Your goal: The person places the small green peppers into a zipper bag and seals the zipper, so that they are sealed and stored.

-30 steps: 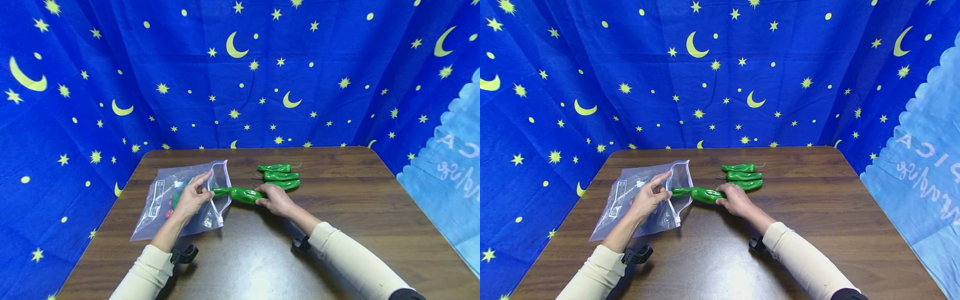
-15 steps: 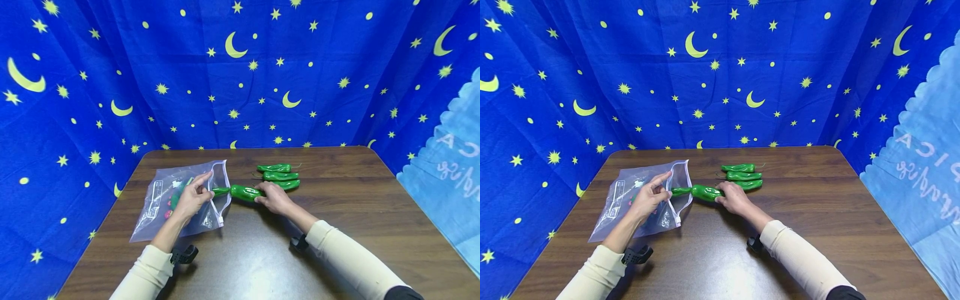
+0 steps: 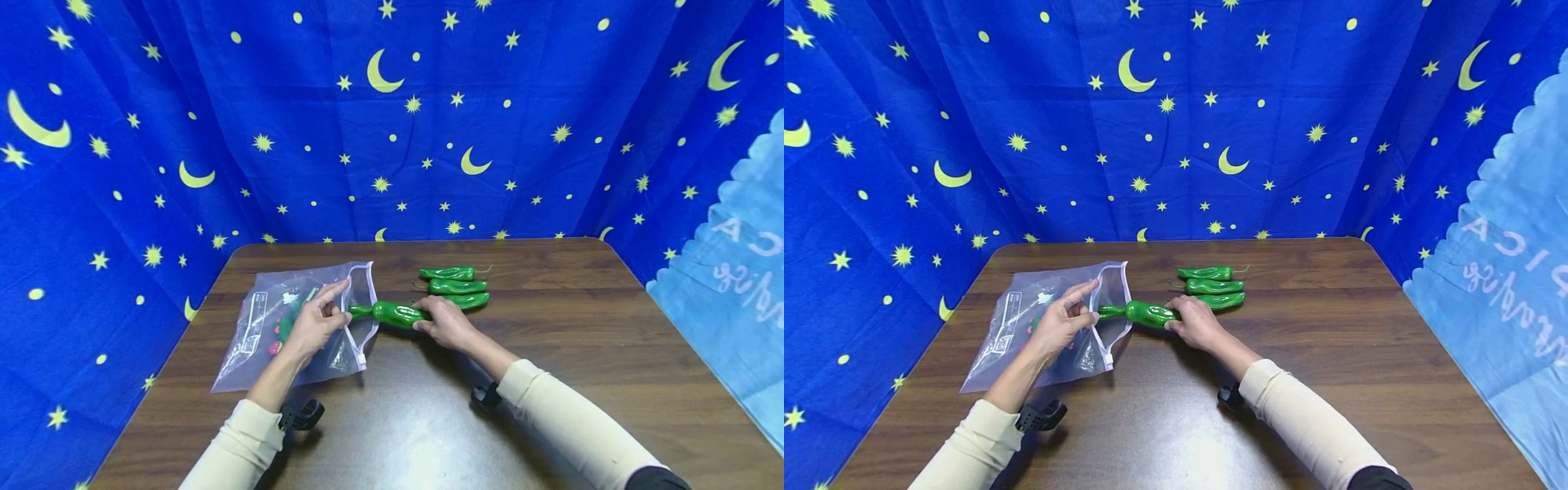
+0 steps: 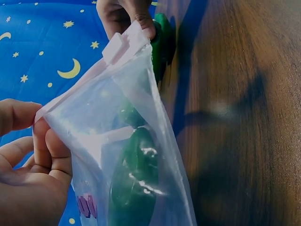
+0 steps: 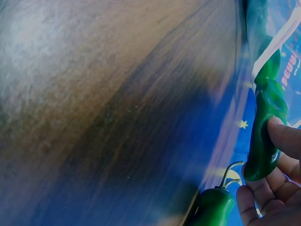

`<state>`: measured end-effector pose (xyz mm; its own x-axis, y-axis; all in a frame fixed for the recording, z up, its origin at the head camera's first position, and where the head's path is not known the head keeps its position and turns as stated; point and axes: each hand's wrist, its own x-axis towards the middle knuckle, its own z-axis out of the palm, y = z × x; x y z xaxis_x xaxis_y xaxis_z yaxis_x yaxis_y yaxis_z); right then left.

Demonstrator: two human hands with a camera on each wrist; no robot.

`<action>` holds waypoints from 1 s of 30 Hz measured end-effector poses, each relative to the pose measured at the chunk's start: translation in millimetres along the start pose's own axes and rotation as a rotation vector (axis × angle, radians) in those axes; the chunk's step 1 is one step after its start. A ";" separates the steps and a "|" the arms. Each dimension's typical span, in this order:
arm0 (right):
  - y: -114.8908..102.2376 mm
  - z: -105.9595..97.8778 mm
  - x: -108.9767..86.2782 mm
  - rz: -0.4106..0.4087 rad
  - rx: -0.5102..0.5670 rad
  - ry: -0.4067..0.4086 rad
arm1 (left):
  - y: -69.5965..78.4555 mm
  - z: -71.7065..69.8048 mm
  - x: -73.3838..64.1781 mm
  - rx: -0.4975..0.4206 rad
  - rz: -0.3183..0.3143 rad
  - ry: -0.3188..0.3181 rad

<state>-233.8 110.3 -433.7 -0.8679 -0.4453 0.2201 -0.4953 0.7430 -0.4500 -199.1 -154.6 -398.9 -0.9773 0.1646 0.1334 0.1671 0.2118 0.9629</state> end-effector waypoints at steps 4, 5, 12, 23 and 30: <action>-1.0 2.1 1.0 0.006 -0.005 -0.008 | 0.3 0.9 -0.6 -0.003 -0.003 -0.008; -1.5 2.4 1.1 0.006 -0.006 -0.010 | 0.4 1.1 -0.7 -0.002 -0.005 -0.009; -6.3 3.5 4.9 -0.007 -0.003 -0.009 | 1.1 1.8 0.0 -0.002 -0.010 -0.014; -14.4 9.0 12.7 -0.049 -0.024 -0.017 | 0.9 2.9 0.2 -0.018 0.006 -0.022; -19.8 14.6 15.1 -0.107 -0.051 -0.007 | -1.0 2.2 0.3 -0.006 -0.004 -0.017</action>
<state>-236.6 81.5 -434.2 -0.8100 -0.5264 0.2585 -0.5863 0.7156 -0.3797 -199.3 -152.6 -400.4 -0.9755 0.1805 0.1256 0.1624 0.2062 0.9649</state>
